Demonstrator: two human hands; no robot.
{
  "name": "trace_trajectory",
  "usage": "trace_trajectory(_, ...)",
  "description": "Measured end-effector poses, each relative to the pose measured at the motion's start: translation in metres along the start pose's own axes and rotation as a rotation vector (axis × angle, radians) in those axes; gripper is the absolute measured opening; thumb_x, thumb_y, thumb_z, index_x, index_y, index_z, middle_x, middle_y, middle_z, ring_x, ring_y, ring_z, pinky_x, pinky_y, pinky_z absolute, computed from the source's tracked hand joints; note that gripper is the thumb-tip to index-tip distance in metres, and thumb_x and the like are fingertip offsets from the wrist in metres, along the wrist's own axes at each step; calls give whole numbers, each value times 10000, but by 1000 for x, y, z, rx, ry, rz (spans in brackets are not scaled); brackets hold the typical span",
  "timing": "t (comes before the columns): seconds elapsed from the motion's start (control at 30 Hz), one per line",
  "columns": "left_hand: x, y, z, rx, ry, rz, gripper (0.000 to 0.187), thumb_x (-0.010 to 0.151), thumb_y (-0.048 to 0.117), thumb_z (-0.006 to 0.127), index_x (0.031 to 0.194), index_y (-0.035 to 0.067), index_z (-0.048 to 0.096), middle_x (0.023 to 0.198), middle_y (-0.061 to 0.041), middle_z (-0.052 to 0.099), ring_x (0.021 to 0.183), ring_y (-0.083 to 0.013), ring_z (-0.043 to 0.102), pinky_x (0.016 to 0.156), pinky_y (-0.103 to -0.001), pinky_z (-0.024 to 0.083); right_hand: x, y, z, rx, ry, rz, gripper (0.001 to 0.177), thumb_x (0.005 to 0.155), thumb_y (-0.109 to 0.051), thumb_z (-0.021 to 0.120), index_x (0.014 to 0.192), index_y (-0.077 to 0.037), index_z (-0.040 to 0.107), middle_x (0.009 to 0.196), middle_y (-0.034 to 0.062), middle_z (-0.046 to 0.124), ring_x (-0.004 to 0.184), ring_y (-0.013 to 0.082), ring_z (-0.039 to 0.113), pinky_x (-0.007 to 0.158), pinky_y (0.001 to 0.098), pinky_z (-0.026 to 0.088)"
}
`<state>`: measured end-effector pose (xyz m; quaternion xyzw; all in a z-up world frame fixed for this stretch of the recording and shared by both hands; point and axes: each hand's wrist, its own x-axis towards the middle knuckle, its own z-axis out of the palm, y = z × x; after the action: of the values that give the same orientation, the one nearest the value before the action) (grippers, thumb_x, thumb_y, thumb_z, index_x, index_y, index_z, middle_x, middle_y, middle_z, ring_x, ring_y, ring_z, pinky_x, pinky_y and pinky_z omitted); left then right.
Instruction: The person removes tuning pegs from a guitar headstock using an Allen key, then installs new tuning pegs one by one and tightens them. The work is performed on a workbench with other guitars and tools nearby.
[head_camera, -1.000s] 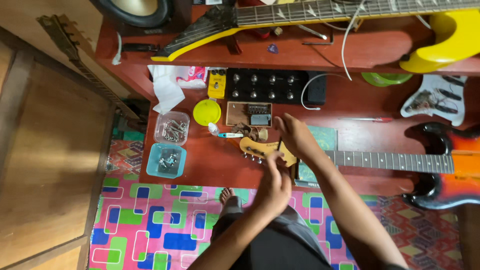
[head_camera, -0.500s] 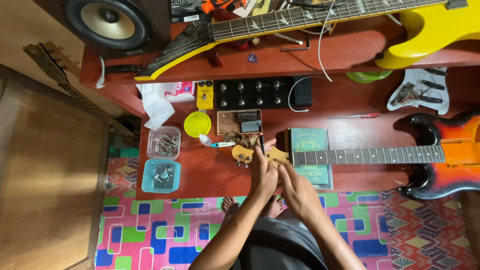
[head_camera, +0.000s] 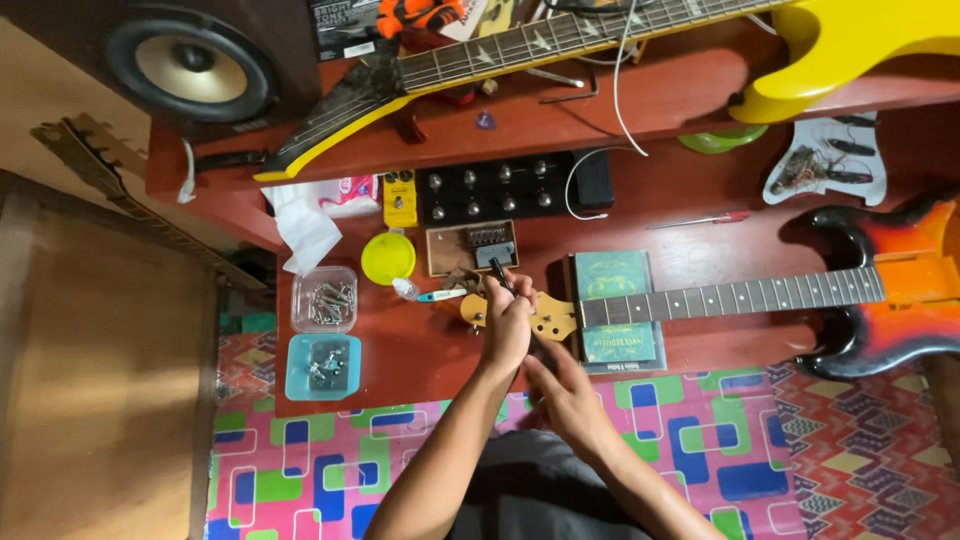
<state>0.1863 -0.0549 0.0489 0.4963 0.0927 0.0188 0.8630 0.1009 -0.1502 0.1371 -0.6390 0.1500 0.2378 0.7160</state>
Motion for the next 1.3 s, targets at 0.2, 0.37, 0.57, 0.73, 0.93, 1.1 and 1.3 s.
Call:
trace_trajectory(0.2,10,25,-18,-394,-48,-206,101,888,164,477,930,191,390,793,18,351,743,-175,468,764,-364,499,40,14,-40,101,186,42,341,1092,-178,433,1402,-83,541,733,69,512,525,142,493,397,213,363)
trace_trajectory(0.37,-13,14,-38,-298,-14,-100,126,866,164,461,929,208,362,801,33,353,799,-173,520,918,-398,495,45,-19,-38,195,133,3,372,1004,-11,381,1355,-42,499,894,105,466,581,160,460,378,234,341)
trace_trajectory(0.57,-10,2,-40,-304,-66,0,68,945,254,417,944,203,371,812,11,403,895,-228,591,918,-412,468,35,-24,-17,327,111,-21,351,973,-196,468,1274,-26,530,1041,99,500,877,266,647,563,322,470)
trace_trajectory(0.73,-36,37,-19,-73,-202,-3,463,1114,483,131,838,194,366,794,-88,498,969,-330,626,987,-448,436,68,9,-49,196,188,-129,285,1145,-281,453,1145,-4,523,873,144,583,705,266,644,444,309,504)
trace_trajectory(0.93,-66,51,-13,540,-408,245,522,1113,406,169,743,147,431,845,-148,552,1025,-387,637,1006,-457,462,107,2,-68,-150,216,-110,401,1100,-363,574,1267,2,580,1098,238,656,935,377,684,615,475,577)
trace_trajectory(1.1,-86,60,8,431,-177,-13,433,850,123,562,1247,-22,467,1256,-325,503,1300,-538,519,1076,-642,425,110,-63,-29,-943,-84,-344,412,1029,-348,619,1221,7,700,1112,247,724,1093,475,678,902,551,557)
trace_trajectory(1.3,-18,35,-15,431,-58,-131,461,984,175,675,1307,50,371,1375,-310,519,1372,-501,491,1015,-592,520,100,-84,-3,-1210,24,-472,328,972,-333,645,857,-39,737,872,186,709,860,424,694,743,521,554)
